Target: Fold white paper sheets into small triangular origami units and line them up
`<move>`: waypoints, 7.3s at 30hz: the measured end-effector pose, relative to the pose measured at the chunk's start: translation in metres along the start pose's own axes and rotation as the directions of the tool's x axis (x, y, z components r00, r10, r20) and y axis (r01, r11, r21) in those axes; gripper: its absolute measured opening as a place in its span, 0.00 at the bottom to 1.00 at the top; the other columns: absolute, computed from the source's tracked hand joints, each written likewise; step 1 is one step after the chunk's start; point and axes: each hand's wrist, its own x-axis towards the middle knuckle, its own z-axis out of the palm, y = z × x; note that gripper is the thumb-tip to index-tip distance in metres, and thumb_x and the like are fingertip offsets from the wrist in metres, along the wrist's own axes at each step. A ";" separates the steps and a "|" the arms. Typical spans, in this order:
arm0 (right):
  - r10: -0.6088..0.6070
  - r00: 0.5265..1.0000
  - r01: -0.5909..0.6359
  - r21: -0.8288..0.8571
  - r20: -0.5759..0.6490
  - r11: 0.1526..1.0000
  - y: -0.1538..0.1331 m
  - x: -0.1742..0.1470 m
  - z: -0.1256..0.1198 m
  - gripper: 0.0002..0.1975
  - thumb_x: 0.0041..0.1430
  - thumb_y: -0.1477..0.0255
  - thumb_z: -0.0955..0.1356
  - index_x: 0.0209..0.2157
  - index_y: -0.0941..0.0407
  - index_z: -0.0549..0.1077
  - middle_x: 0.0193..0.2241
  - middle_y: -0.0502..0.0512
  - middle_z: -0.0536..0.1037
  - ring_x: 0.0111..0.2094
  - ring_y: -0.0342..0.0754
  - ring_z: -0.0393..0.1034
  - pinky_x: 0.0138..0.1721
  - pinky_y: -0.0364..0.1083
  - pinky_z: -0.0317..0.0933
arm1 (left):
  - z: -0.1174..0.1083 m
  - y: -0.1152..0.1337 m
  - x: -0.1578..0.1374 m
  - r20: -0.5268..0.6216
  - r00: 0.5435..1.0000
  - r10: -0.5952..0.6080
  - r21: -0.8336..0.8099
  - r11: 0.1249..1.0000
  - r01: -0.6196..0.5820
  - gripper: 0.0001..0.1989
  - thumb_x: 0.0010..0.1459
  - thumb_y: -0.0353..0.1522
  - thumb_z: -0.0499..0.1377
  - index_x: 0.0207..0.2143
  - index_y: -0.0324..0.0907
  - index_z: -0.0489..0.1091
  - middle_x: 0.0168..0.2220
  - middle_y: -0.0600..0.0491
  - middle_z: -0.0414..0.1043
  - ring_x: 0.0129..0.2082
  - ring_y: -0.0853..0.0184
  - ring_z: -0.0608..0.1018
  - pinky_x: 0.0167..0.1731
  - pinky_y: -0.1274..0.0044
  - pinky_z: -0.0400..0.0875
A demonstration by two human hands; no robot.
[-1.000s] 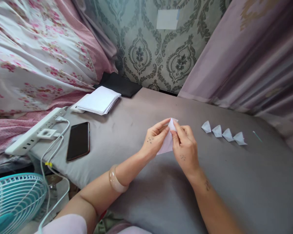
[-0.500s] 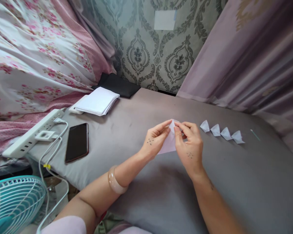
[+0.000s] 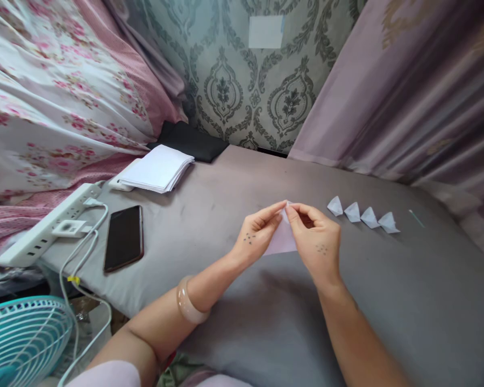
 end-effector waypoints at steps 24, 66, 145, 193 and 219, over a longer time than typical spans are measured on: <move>-0.158 0.974 0.180 -0.131 0.166 0.975 -0.014 -0.009 -0.002 0.10 0.61 0.70 0.64 0.37 0.54 0.77 0.35 0.55 0.79 0.34 0.47 0.70 0.37 0.47 0.64 | 0.000 0.019 0.000 -0.085 0.979 -0.184 -0.222 0.962 0.161 0.12 0.49 0.38 0.68 0.33 0.39 0.79 0.31 0.49 0.79 0.31 0.68 0.77 0.36 0.75 0.69; 0.178 0.939 -0.251 0.237 0.293 0.938 -0.003 -0.003 0.004 0.20 0.50 0.59 0.73 0.42 0.56 0.79 0.29 0.52 0.79 0.28 0.45 0.71 0.30 0.45 0.66 | -0.009 0.022 0.007 -0.101 0.958 -0.269 -0.317 0.921 0.225 0.10 0.43 0.34 0.71 0.26 0.39 0.76 0.28 0.54 0.75 0.29 0.72 0.72 0.36 0.76 0.63; 0.367 0.738 -0.575 0.244 0.566 0.781 0.039 0.007 0.005 0.16 0.43 0.61 0.75 0.32 0.56 0.80 0.29 0.55 0.81 0.29 0.47 0.73 0.34 0.47 0.66 | -0.020 -0.015 0.020 -0.156 0.966 -0.208 -0.018 0.978 0.208 0.14 0.38 0.38 0.71 0.23 0.37 0.74 0.22 0.53 0.71 0.24 0.73 0.68 0.28 0.77 0.62; 0.000 0.973 -0.027 0.115 0.230 0.993 0.078 0.004 0.002 0.22 0.55 0.58 0.68 0.48 0.54 0.72 0.45 0.59 0.73 0.44 0.49 0.68 0.44 0.50 0.63 | -0.024 -0.043 0.014 0.009 0.980 -0.199 0.401 0.898 0.179 0.09 0.48 0.33 0.64 0.33 0.38 0.75 0.25 0.54 0.72 0.24 0.71 0.70 0.28 0.80 0.62; -0.039 0.835 0.332 -0.445 0.549 0.832 0.106 -0.013 -0.007 0.26 0.58 0.78 0.60 0.58 0.54 0.63 0.48 0.61 0.68 0.47 0.53 0.67 0.46 0.50 0.64 | -0.068 -0.044 0.032 0.548 0.835 -0.047 0.823 0.212 -0.527 0.13 0.60 0.26 0.52 0.47 0.41 0.66 0.47 0.46 0.68 0.47 0.62 0.71 0.47 0.71 0.69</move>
